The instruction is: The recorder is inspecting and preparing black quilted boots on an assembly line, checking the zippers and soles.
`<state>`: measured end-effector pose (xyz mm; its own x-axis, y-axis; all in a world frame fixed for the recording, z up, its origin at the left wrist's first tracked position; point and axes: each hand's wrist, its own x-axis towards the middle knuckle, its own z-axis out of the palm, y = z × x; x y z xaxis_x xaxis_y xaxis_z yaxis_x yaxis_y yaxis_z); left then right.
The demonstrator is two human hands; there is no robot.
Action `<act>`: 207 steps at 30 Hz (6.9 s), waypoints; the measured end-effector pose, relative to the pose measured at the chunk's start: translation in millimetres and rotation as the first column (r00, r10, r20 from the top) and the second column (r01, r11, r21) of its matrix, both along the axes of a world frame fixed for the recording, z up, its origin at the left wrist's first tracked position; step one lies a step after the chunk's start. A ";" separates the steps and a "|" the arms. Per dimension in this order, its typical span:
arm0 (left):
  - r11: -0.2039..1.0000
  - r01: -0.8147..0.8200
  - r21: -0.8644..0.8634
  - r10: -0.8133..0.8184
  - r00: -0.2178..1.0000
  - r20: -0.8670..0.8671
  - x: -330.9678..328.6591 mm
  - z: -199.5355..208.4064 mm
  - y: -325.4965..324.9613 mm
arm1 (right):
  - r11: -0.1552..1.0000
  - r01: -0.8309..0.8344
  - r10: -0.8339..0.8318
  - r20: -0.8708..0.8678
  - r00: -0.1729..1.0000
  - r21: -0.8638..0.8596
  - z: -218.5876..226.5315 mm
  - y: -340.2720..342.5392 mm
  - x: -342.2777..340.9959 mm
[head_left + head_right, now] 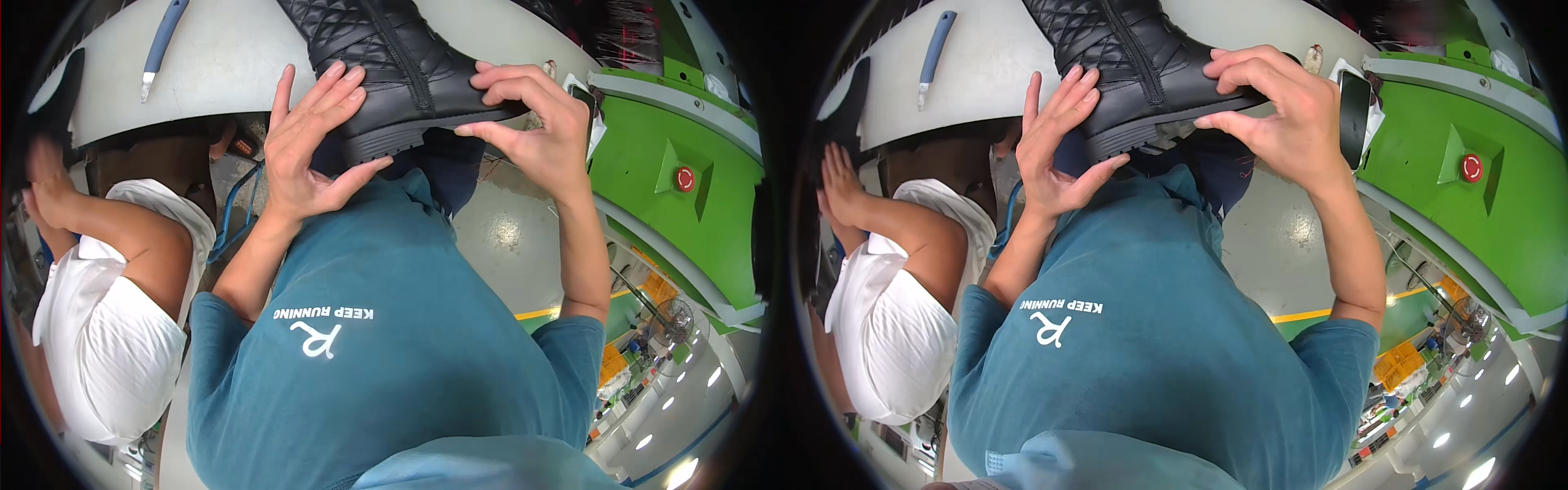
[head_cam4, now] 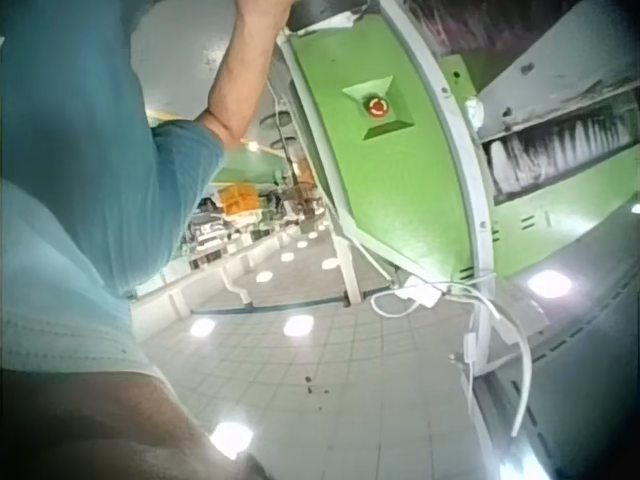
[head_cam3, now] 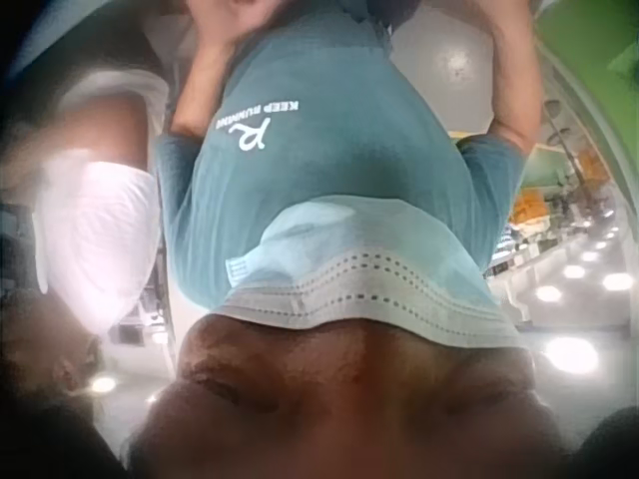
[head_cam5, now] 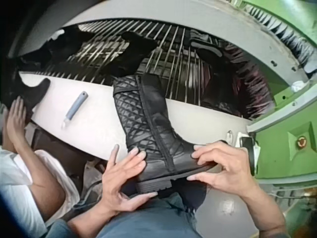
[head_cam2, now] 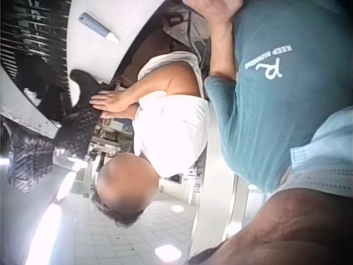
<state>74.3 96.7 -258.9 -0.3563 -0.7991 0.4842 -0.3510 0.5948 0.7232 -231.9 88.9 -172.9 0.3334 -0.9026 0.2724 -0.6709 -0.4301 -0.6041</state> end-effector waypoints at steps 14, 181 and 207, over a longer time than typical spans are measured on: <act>1.000 0.002 -0.017 -0.001 1.000 0.014 -3.0 -2.9 -0.3 | 0.981 -0.166 0.163 0.033 0.986 0.103 -7.2 -31.1 -65.4; 0.457 -0.719 -0.524 0.259 0.671 -0.694 5.8 262.9 -310.3 | 0.928 0.318 -0.368 0.603 0.707 0.194 -59.0 8.2 13.1; 0.755 0.656 -0.022 -0.654 0.754 0.063 -242.3 -42.9 -127.0 | 0.947 0.283 -0.313 -0.627 0.714 -0.150 241.1 -587.8 -64.6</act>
<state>-168.0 -30.3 -301.8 -0.8088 -0.3421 0.4783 0.1015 0.7199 0.6866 -296.5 -498.9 68.2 0.1565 -0.9785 0.1345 -0.9877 -0.1549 0.0230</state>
